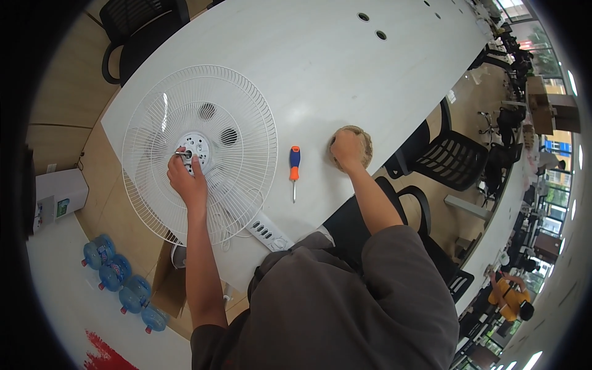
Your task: Repairing a white oscillating fan by loosening screws and assembling parts.
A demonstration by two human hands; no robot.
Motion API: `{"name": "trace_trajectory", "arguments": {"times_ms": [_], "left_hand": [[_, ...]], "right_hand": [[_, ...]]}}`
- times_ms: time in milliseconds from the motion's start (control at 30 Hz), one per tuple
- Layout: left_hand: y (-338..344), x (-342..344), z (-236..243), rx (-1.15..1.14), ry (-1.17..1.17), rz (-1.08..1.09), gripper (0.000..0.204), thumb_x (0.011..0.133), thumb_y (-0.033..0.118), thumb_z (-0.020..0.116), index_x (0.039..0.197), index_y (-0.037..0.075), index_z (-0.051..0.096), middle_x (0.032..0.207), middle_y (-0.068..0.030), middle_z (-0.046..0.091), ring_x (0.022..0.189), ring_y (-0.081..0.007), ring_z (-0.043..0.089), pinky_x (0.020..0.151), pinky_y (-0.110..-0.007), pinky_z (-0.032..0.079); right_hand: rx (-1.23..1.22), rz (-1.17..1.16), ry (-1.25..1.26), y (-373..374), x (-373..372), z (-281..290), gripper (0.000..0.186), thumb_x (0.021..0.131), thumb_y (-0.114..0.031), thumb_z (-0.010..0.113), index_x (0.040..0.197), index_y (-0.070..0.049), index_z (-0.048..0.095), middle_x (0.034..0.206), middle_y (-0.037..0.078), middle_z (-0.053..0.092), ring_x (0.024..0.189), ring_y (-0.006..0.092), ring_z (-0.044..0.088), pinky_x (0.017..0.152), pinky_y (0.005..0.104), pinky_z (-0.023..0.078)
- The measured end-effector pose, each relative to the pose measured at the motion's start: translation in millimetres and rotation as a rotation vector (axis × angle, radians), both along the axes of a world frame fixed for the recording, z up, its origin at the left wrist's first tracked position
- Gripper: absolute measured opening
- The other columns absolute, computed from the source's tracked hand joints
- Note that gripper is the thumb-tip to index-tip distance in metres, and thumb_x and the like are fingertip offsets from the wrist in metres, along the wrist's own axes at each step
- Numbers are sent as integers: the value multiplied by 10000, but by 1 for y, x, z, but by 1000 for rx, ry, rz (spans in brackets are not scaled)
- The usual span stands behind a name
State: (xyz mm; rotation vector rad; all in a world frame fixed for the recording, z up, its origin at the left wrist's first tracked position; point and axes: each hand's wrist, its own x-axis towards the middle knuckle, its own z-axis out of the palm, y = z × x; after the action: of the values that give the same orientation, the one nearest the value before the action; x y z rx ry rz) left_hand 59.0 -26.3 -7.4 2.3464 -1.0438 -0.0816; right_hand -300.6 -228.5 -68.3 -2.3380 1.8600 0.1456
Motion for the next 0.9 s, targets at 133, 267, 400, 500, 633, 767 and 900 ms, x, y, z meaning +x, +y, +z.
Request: {"name": "trace_trajectory", "arguments": {"times_ms": [133, 267, 400, 500, 633, 767, 900], "left_hand": [[-5, -1, 2, -20, 14, -9, 395, 995, 259, 589, 1329, 54, 541, 1349, -123, 520, 1198, -346, 484, 1008, -495, 371], [-4, -1, 4, -23, 42, 7, 398, 994, 293, 588, 1327, 78, 552, 1348, -130, 532, 1199, -349, 492, 1018, -491, 368], [-5, -2, 4, -7, 49, 20, 395, 988, 282, 596, 1323, 75, 555, 1348, -126, 531, 1203, -347, 491, 1020, -489, 367], [-7, -2, 3, -22, 54, 9, 392, 980, 265, 605, 1319, 74, 558, 1351, -121, 528, 1210, -346, 487, 1024, -488, 364], [-3, -2, 1, -17, 28, 25, 388, 976, 251, 609, 1313, 67, 557, 1337, -117, 526, 1197, -340, 485, 1008, -490, 369], [-7, -4, 7, -24, 20, 16, 383, 978, 248, 607, 1308, 59, 555, 1323, -111, 523, 1177, -330, 487, 990, -493, 375], [-8, -5, 7, -25, 26, 1, 384, 978, 246, 608, 1309, 60, 554, 1323, -109, 522, 1178, -330, 486, 992, -493, 374]], "right_hand": [[6, 19, 47, -5, -4, -3, 134, 791, -61, 621, 765, 0, 737, 833, 240, 711, 753, 417, 710, 682, 489, 582], [-4, 83, 55, -5, -4, -4, 126, 784, -37, 625, 753, 38, 722, 807, 265, 700, 735, 416, 710, 665, 474, 585], [26, 212, 96, -4, -3, 0, 116, 773, -26, 639, 752, 64, 709, 818, 278, 695, 739, 413, 708, 668, 467, 585], [30, 262, 63, -11, -12, -2, 116, 786, -27, 629, 804, 58, 705, 844, 263, 691, 796, 401, 698, 721, 473, 576], [13, 190, -47, -13, -16, 10, 120, 810, -35, 609, 854, 40, 691, 871, 235, 685, 848, 388, 679, 762, 492, 548], [48, 171, -326, -12, -27, 4, 89, 838, -70, 626, 855, -3, 683, 923, 198, 696, 875, 393, 655, 785, 499, 524], [111, 190, -488, -8, -26, 12, 69, 894, -58, 645, 916, 3, 667, 904, 157, 702, 869, 318, 661, 780, 413, 531]]}}
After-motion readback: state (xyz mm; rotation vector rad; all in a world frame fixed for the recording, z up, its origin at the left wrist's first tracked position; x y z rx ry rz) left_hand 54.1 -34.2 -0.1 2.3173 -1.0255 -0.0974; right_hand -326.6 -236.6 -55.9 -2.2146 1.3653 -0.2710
